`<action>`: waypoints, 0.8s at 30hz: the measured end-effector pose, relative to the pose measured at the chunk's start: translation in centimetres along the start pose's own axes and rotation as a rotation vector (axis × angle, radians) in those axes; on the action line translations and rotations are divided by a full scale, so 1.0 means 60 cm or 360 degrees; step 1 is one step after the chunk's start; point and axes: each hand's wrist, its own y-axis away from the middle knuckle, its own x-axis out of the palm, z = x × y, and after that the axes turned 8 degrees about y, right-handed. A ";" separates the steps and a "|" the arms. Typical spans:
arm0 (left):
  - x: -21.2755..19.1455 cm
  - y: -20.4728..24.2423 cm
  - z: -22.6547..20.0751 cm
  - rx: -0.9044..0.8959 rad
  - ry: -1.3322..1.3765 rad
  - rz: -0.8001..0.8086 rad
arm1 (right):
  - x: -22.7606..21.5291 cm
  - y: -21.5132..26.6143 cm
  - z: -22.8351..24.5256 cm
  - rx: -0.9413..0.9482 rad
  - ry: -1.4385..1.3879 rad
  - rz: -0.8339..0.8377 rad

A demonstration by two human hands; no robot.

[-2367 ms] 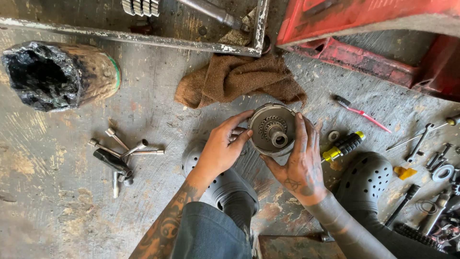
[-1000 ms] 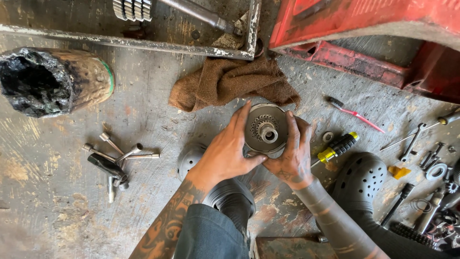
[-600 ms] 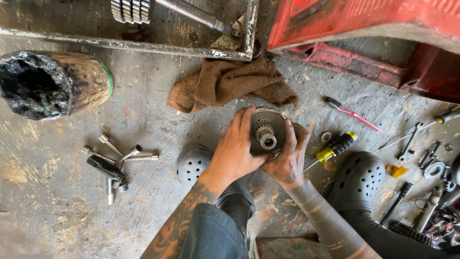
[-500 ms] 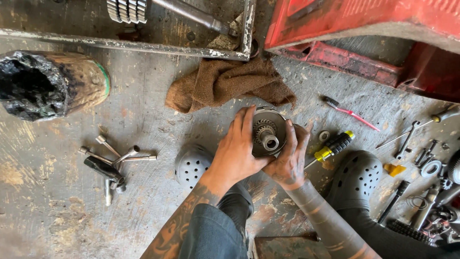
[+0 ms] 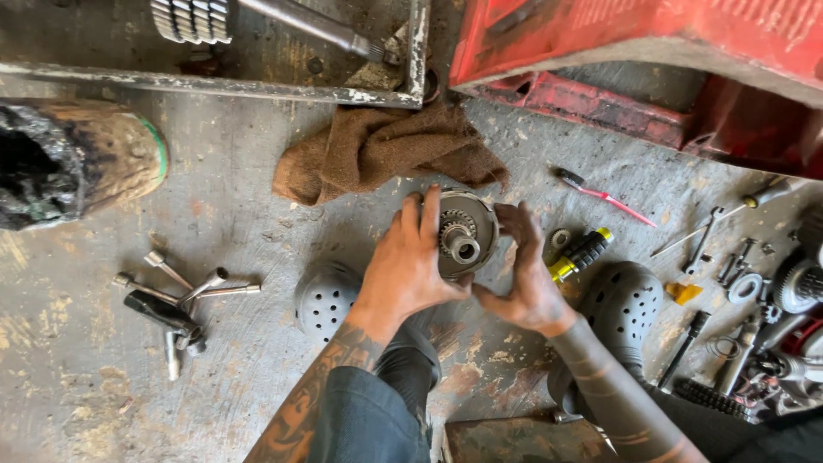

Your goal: The person assembles a cylindrical mechanical component by hand, inserting a small metal piece into the center and rotating the assembly to check the fit. The person then lifts the component to inspect it from different angles before placing it back down.

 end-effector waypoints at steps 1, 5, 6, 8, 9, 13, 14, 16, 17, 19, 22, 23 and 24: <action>-0.002 -0.001 0.002 0.0006 0.0007 0.0005 | -0.011 -0.001 -0.002 0.0005 0.0009 -0.0001; -0.011 -0.002 0.012 0.0089 0.0063 0.0029 | -0.034 -0.007 -0.017 0.0676 -0.0954 0.0226; -0.014 -0.003 0.014 0.0117 0.0097 0.0036 | -0.035 -0.012 -0.024 0.0785 -0.1087 0.0304; -0.014 -0.006 0.015 0.0128 0.0117 0.0044 | -0.016 -0.009 -0.031 0.0828 -0.1282 0.0284; -0.015 -0.009 0.015 0.0136 0.0136 0.0037 | -0.006 -0.010 -0.036 0.0862 -0.1476 0.0277; -0.024 -0.013 0.016 0.0081 0.0171 0.0055 | 0.003 0.012 -0.069 0.0967 -0.1787 0.0243; -0.025 -0.013 0.017 0.0100 0.0171 0.0064 | 0.001 0.004 -0.056 0.1024 -0.1794 0.0229; -0.025 -0.014 0.021 0.0117 0.0166 0.0072 | -0.003 -0.011 -0.041 0.1078 -0.1804 0.0216; -0.023 -0.013 0.025 0.0143 0.0184 0.0054 | -0.005 -0.014 -0.037 0.1102 -0.1780 0.0211; -0.019 -0.010 0.027 0.0167 0.0199 0.0042 | -0.007 -0.016 -0.030 0.1127 -0.1761 0.0201; -0.017 -0.005 0.023 0.0186 0.0191 0.0005 | -0.007 -0.013 -0.025 0.1117 -0.1693 0.0190; -0.018 -0.006 0.019 0.0205 0.0158 0.0013 | -0.008 -0.011 -0.026 0.1124 -0.1663 0.0179; -0.018 -0.007 0.015 0.0223 0.0124 0.0021 | -0.010 -0.009 -0.027 0.1131 -0.1632 0.0167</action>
